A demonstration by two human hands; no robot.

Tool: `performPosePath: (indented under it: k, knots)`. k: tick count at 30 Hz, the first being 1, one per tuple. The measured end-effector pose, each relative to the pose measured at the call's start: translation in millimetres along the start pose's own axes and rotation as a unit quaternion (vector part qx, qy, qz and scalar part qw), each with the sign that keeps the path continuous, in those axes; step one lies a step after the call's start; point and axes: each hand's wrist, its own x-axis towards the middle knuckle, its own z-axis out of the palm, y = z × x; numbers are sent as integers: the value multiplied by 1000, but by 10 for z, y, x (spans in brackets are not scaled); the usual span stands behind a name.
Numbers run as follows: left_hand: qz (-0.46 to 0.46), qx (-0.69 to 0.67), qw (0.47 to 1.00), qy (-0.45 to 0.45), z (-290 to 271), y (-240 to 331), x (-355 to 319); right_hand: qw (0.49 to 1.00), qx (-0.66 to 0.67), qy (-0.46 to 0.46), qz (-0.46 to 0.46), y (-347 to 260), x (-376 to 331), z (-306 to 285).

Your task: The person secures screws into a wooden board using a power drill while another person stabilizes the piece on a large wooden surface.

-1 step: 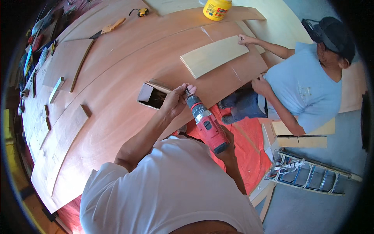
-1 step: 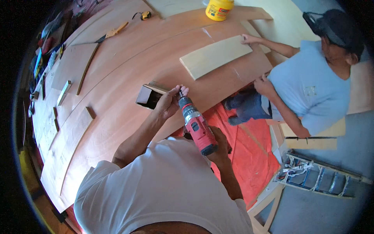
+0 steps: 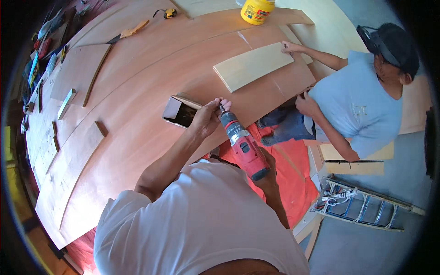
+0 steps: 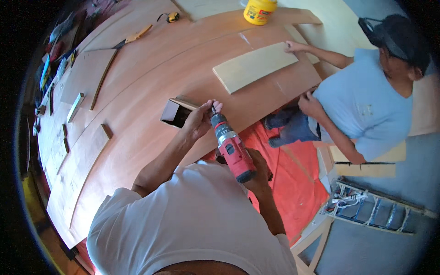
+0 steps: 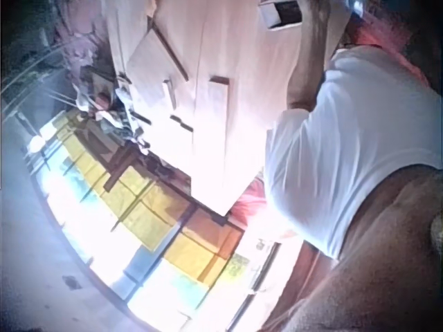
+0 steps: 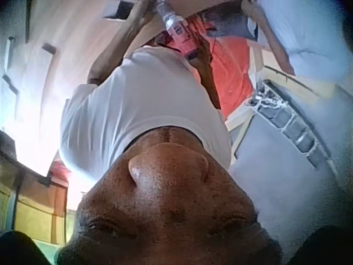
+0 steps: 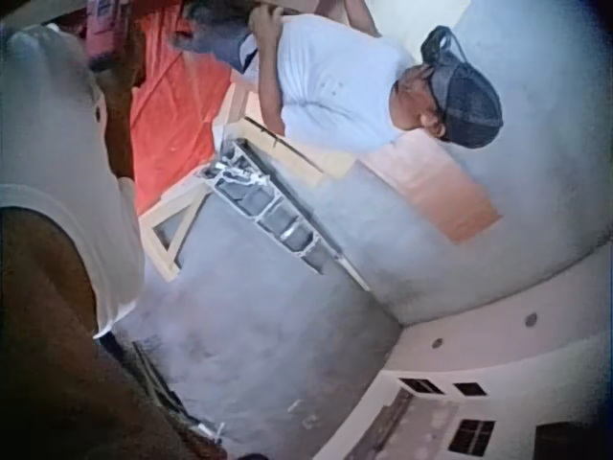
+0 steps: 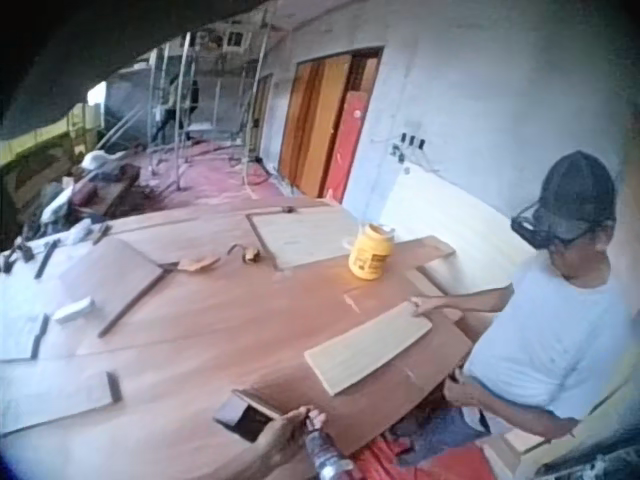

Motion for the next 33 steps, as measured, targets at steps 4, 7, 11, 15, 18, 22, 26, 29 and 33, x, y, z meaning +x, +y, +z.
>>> performPosePath:
  k: [4,7,11,15,18,22,26,29,33]
  knots:
    - [6,28,1000,8,-66,67,16,999,-11,15,-29,-126,43,38]
    - [-12,28,998,-46,-99,77,34,998,-48,21,19,-176,62,65]
    - [-16,39,999,-5,-110,10,72,990,-133,7,-37,-265,98,70]
    - [-9,26,999,-21,-135,-46,111,961,-277,-24,4,-358,105,72]
    - [-6,38,999,-19,-167,-59,128,947,-319,-38,20,-335,106,78]
    - [30,62,998,-1,-173,-76,140,979,-199,-13,-53,-194,151,86]
    - [29,0,1000,-3,-98,-103,192,996,-93,14,6,-138,170,188]
    - [13,-64,998,26,-26,-80,240,995,-86,-4,42,-174,204,166]
    - [-13,-107,994,30,15,-46,264,980,-195,-7,-28,-195,261,104]
